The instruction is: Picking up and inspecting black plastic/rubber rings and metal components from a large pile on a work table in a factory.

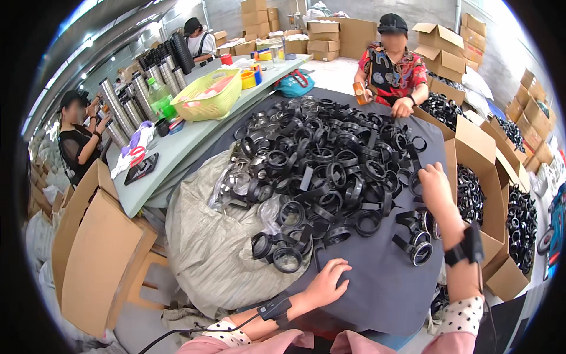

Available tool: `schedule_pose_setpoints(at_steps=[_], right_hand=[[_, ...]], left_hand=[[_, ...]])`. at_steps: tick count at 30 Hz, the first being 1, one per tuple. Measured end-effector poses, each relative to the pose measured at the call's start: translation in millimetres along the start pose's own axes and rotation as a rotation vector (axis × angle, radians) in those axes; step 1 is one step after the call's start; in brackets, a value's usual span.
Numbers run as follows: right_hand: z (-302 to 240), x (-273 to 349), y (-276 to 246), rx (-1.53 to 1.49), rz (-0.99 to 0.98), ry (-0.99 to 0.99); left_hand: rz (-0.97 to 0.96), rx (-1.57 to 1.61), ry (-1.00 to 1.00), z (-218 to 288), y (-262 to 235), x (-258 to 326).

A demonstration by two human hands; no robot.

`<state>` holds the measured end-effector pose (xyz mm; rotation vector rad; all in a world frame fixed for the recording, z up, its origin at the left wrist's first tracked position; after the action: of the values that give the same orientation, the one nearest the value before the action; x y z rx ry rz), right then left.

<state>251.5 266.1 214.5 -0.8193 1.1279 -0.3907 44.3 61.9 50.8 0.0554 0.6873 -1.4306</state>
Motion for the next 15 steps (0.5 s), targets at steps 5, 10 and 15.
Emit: schedule_pose_setpoints(at_steps=[5, 10, 15], right_hand=[[-108.9, 20.4, -49.5, -0.781, -0.548, 0.223], [-243.7, 75.0, -39.0, -1.232, -1.301, -0.182], [-275.4, -51.6, 20.0, -1.161, -0.610, -0.014]], left_hand=[[0.304, -0.197, 0.345, 55.6, -55.3, -15.6], [0.196, -0.338, 0.362, 43.5, -87.9, -36.0], [-0.010, -0.186, 0.012, 16.5, -91.6, 6.1]])
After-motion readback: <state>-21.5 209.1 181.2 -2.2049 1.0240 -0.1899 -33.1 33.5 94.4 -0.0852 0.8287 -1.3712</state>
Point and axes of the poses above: each hand's wrist, its own x-axis away from the middle knuckle, its own y-axis out of the palm, z = x × y, the point moved 9 cm from there along -x, towards the middle knuckle, and after that the axes turned 15 degrees about z, right-handed, at the moved point
